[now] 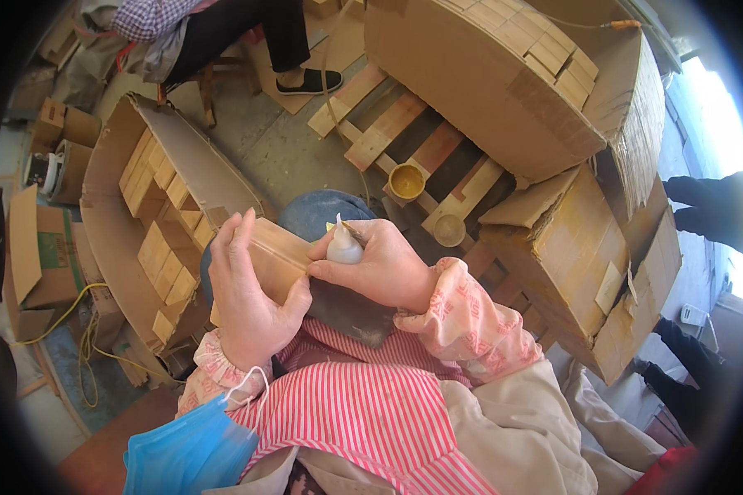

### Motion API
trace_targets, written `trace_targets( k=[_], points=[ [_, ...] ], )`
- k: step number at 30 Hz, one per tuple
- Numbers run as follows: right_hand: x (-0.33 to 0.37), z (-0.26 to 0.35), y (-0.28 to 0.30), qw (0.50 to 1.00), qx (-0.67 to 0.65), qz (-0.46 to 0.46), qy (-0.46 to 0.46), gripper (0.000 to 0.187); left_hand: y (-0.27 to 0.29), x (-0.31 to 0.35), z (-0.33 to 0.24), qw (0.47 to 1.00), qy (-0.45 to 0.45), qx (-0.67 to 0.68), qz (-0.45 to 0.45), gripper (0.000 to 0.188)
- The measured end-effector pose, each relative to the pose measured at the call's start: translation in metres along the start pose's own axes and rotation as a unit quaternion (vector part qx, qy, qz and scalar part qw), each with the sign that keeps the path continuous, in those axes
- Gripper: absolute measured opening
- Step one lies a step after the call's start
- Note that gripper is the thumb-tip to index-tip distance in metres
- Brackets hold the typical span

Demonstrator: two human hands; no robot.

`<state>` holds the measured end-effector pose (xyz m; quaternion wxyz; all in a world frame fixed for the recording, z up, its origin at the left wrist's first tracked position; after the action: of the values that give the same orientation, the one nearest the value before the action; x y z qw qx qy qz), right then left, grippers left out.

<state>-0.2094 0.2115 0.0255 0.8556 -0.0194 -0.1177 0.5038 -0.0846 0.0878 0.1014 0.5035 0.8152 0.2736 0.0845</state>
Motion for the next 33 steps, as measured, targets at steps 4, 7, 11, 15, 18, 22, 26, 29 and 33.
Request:
trace_targets(
  k=[4, 7, 11, 15, 18, 22, 26, 29, 33],
  points=[
    [0.002, 0.000, 0.002, 1.000, -0.007, -0.006, -0.004, 0.021, -0.002, -0.002, 0.001, 1.000, 0.000, 0.010, -0.005, 0.101],
    [0.005, -0.001, 0.007, 1.000, -0.013, -0.018, -0.008, 0.019, -0.003, -0.003, 0.000, 1.000, 0.001, 0.009, -0.003, 0.100],
    [0.008, -0.003, 0.047, 0.990, -0.025, -0.130, 0.054, 0.026, -0.005, -0.003, 0.000, 1.000, 0.014, 0.003, 0.005, 0.101],
    [0.003, -0.032, 0.126, 0.937, 0.117, -0.299, 0.139, 0.022, -0.006, -0.005, 0.000, 1.000, 0.003, 0.006, 0.006, 0.100],
    [-0.013, -0.095, 0.184, 0.896, 0.200, -0.385, 0.093, 0.026, -0.006, -0.006, 0.002, 1.000, 0.004, 0.008, 0.009, 0.100],
    [-0.039, -0.189, 0.236, 0.842, 0.285, -0.454, 0.057, 0.037, -0.007, -0.009, 0.004, 1.000, 0.013, 0.010, 0.015, 0.102],
    [-0.071, -0.258, 0.267, 0.822, 0.345, -0.451, 0.018, 0.044, -0.007, -0.011, 0.008, 0.998, 0.057, 0.012, 0.023, 0.098],
    [-0.089, -0.284, 0.279, 0.811, 0.405, -0.422, -0.015, 0.046, -0.007, -0.013, 0.010, 0.998, 0.061, 0.017, 0.028, 0.098],
    [-0.097, -0.297, 0.281, 0.817, 0.426, -0.379, -0.085, 0.050, -0.008, -0.016, 0.011, 0.998, 0.044, 0.019, 0.028, 0.102]
  ],
)
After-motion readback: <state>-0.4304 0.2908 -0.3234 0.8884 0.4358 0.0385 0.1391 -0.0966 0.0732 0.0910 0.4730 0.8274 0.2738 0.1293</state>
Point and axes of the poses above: each hand's wrist, its own x-axis away from the middle knuckle, its own y-axis out of the back of the hand, z = x × y, the point moved 7 cm from there along -x, towards the middle knuckle, and after that the axes turned 8 degrees about y, right-handed, at the moved point
